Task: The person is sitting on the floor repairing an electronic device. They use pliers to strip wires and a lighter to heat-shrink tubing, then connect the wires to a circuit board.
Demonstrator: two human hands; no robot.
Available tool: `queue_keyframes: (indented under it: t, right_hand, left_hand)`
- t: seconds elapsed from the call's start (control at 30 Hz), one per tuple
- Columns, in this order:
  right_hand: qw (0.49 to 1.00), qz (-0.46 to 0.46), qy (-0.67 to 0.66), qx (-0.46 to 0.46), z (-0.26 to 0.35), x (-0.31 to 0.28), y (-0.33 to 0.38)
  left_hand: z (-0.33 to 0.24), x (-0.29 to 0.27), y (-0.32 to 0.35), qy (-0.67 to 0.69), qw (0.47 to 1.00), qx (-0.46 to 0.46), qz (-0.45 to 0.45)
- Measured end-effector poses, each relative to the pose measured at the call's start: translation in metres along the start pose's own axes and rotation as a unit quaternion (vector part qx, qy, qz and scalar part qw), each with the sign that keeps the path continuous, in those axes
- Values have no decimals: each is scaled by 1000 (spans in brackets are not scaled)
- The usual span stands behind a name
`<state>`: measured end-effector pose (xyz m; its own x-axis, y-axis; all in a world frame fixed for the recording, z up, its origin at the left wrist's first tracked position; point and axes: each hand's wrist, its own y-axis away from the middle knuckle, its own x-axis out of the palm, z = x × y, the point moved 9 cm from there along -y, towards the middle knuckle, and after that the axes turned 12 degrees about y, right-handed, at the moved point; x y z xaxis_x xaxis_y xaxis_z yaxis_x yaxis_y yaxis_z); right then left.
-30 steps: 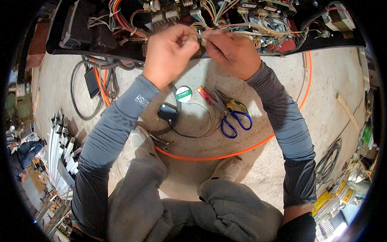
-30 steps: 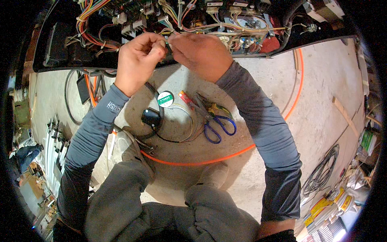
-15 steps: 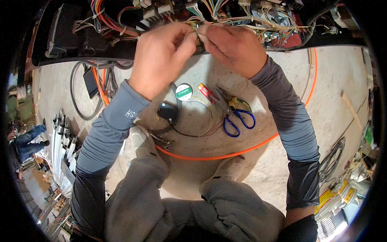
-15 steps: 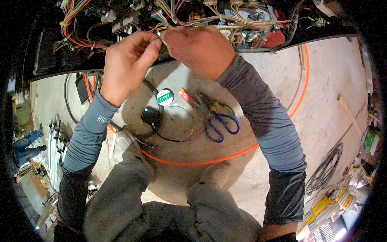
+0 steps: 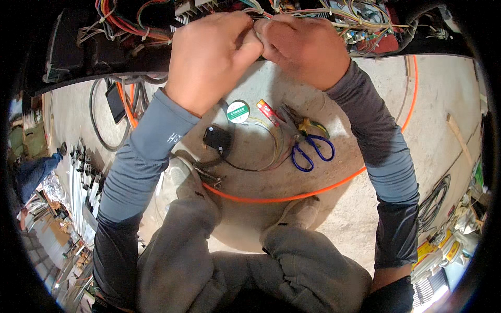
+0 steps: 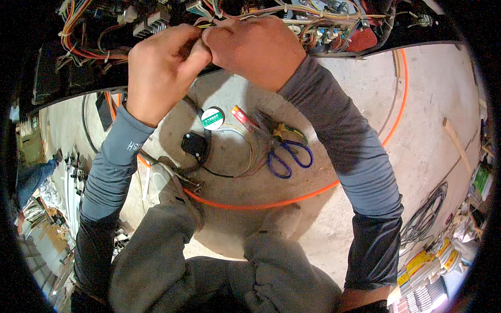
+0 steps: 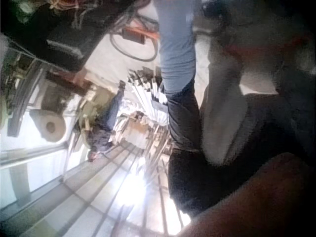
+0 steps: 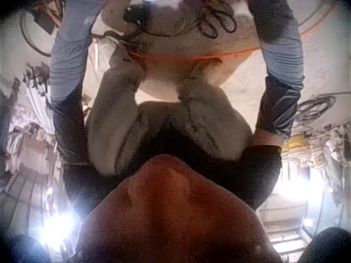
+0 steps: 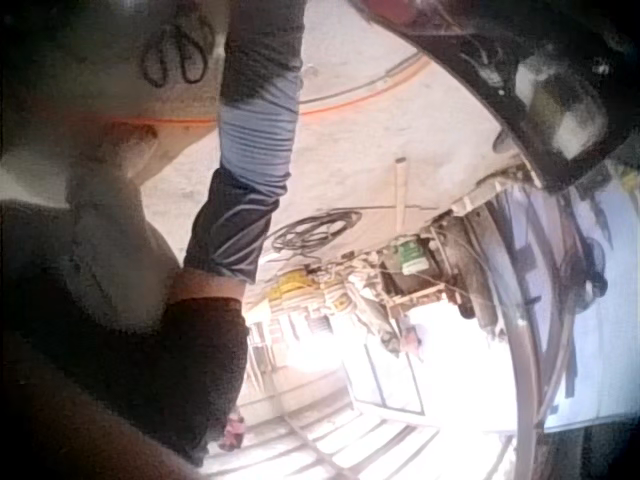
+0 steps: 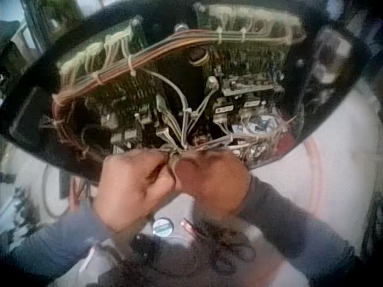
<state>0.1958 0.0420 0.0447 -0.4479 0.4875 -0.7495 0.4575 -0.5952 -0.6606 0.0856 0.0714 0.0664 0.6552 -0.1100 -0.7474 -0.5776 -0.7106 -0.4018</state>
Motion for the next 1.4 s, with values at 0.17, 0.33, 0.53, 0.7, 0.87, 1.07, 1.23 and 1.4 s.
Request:
queue_keyframes:
  t: [0.17, 0.33, 0.53, 0.7, 0.87, 1.07, 1.23, 1.4]
  right_hand:
    - [1000, 6, -16, 4, -5, 3, 2]
    - [999, 23, -37, 16, -9, 6, 5]
    - [998, 21, -64, 18, -12, 5, 5]
    - [996, 9, -87, 27, -14, 3, 6]
    - [995, 2, -93, 24, -9, 1, 5]
    - [991, -10, -118, 64, -18, 1, 9]
    - [991, -24, -108, 72, -16, -3, 10]
    - [994, -9, -83, 64, -11, -4, 9]
  left_hand:
    - [7, 4, 1, 4, 999, -39, -5]
    - [22, 11, 8, 157, 976, -147, -28]
    - [40, 19, 17, 253, 946, -203, -18]
    - [52, 29, 22, 334, 908, -253, -15]
    - [62, 32, 27, 377, 882, -281, -30]
    - [47, 21, 28, 370, 885, -281, -40]
    - [27, 6, 20, 231, 955, -187, -11]
    - [25, 4, 22, 222, 957, -185, -31]
